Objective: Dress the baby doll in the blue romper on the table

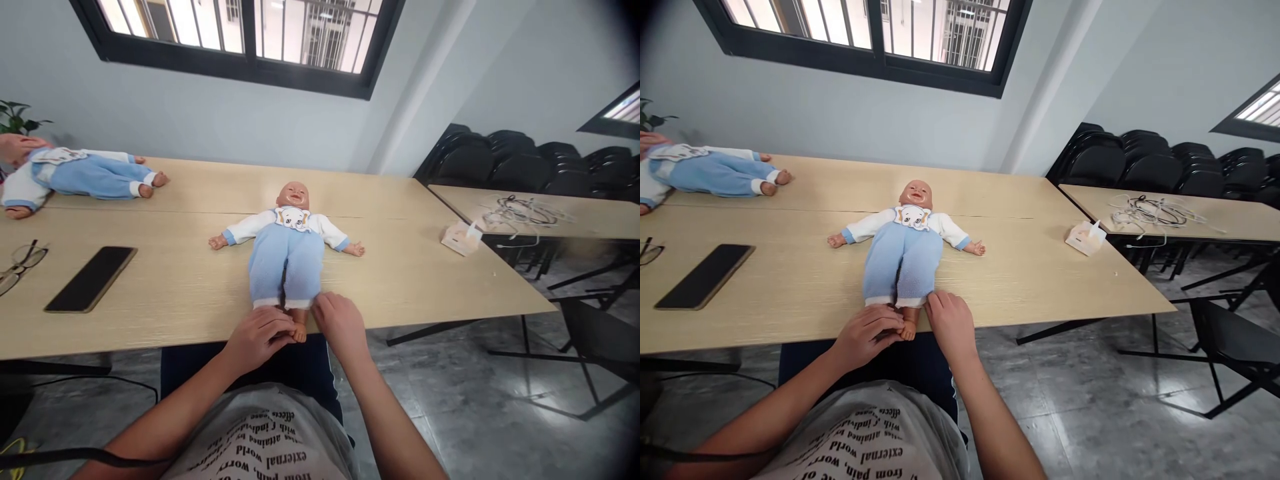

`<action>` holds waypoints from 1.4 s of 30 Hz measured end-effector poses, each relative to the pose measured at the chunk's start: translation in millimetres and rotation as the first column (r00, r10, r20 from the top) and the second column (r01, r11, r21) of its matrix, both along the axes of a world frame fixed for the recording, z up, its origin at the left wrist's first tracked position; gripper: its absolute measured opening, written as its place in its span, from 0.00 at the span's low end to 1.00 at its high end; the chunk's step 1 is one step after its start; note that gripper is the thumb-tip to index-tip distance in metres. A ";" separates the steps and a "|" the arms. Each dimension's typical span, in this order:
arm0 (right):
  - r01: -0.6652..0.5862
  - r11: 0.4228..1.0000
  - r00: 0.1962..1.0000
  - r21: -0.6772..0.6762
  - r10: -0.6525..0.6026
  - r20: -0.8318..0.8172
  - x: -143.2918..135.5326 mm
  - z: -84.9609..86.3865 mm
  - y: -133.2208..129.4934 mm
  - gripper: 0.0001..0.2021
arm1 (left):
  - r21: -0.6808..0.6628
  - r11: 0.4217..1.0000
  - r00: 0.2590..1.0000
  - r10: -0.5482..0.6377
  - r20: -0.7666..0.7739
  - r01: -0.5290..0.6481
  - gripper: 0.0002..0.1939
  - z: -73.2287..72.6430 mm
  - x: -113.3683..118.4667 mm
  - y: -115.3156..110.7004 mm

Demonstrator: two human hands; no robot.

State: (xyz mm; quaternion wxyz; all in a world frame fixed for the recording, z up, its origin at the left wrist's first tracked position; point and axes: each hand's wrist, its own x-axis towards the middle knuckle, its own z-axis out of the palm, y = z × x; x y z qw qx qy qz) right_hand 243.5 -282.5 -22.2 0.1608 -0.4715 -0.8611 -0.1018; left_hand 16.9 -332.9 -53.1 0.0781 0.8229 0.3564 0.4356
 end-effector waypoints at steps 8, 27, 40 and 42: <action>-0.172 0.958 0.977 -0.231 0.135 -0.168 -1.4 -1.5 -15.3 0.08 | 0.019 0.998 0.998 0.053 0.015 -0.053 0.10 -0.8 2.2 0.5; -0.393 0.895 0.884 -0.213 0.303 -0.356 -29.5 26.2 -15.3 0.26 | -0.344 0.893 0.939 0.335 0.081 -0.289 0.27 7.1 -25.5 -4.1; -0.421 0.830 0.903 -0.365 0.349 -0.250 -58.2 46.1 14.3 0.32 | -0.724 0.688 0.694 0.504 0.514 0.036 0.25 -1.5 -72.6 26.8; -0.415 0.834 0.908 -0.363 0.350 -0.232 -65.9 49.3 22.5 0.30 | -0.762 0.635 0.618 0.550 0.562 0.127 0.26 -3.4 -96.0 32.4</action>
